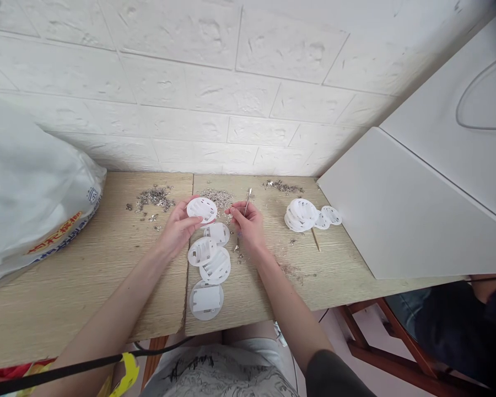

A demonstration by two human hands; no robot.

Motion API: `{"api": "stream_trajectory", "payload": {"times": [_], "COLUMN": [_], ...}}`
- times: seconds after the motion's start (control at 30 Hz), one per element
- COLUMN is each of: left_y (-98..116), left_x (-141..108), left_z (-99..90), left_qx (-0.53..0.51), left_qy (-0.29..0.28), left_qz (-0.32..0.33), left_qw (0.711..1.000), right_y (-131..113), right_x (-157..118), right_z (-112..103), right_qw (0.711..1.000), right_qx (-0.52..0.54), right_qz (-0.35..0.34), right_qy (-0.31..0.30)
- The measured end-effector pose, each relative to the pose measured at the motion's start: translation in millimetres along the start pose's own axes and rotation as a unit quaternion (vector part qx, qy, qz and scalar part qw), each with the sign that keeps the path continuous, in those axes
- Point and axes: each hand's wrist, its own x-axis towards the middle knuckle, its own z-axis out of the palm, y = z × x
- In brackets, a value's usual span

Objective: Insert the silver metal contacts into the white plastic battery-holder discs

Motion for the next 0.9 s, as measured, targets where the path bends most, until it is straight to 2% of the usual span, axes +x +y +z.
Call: {"api": "stream_trajectory", "payload": {"times": [0.2,0.5,0.7,0.9], "left_y": [2.9,-7.4,-7.9,-8.9], "left_x": [-0.9,4.7,4.0,2.5], "left_z": [-1.7,-8.7,-5.8,-2.7], "left_qx": [0.041,0.069,0.073,0.131], "left_qy": [-0.033,-0.033,-0.01,0.019], "left_qz": [-0.019,0.002,-0.009,-0.012], "left_qw": [0.998,0.997,0.997,0.991], "right_y": [0.3,3.4,5.1,4.8], "right_x": [-0.1,0.7,1.6,1.4], "right_z": [-1.3,-1.0,-2.0,-2.5], "right_qw": [0.999,0.999,0.999,0.997], "right_qx": [-0.031,-0.036,-0.046,-0.072], "right_qz": [-0.01,-0.004,0.001,-0.031], "right_qy": [-0.018,-0.016,-0.013,-0.027]}}
